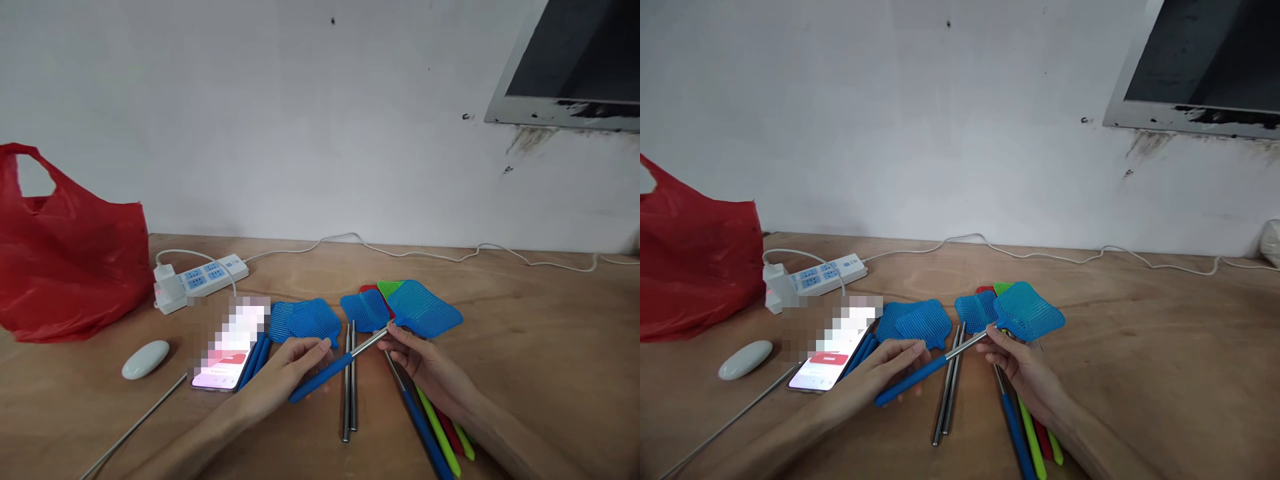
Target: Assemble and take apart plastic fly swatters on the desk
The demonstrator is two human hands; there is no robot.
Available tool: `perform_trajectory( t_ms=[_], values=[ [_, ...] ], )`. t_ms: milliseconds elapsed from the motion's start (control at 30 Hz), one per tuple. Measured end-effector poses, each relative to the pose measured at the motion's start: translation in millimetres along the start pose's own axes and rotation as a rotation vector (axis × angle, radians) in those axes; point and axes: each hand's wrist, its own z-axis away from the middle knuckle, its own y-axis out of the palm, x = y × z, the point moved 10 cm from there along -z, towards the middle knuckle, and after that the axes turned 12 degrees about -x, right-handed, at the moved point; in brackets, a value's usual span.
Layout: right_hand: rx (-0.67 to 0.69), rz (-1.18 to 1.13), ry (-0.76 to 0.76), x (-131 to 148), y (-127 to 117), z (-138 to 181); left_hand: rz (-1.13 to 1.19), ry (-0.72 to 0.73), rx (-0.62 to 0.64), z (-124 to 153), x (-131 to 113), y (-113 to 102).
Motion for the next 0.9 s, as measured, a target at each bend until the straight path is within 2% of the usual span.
perform_trajectory(
  t_ms=[133, 333, 433, 533, 733, 900],
  values=[
    [0.035, 0.018, -0.024, -1.3, 2.2, 0.5, -0.058, -0.014, 0.138, 4.8, 7.6, 12.9],
    [0.076, 0.119, -0.07, -3.6, 3.9, 2.3, -0.057, -0.018, 0.09, 4.3, 12.1, 9.3],
    [0.046, 0.178, -0.168, 1.9, 2.1, 1.6, -0.076, -0.044, 0.082, 5.7, 14.2, 9.0],
    [0.029, 0.261, -0.266, 6.9, 3.6, 3.3, -0.105, -0.049, 0.133, 9.0, 15.5, 15.1],
    [0.202, 0.401, -0.315, 1.7, 24.3, 18.8, -0.097, -0.001, 0.241, 14.3, 18.9, 30.4],
    [0.257, 0.433, -0.362, 2.3, 29.1, 27.4, -0.081, 0.035, 0.259, 17.0, 15.9, 38.4]
  ],
)
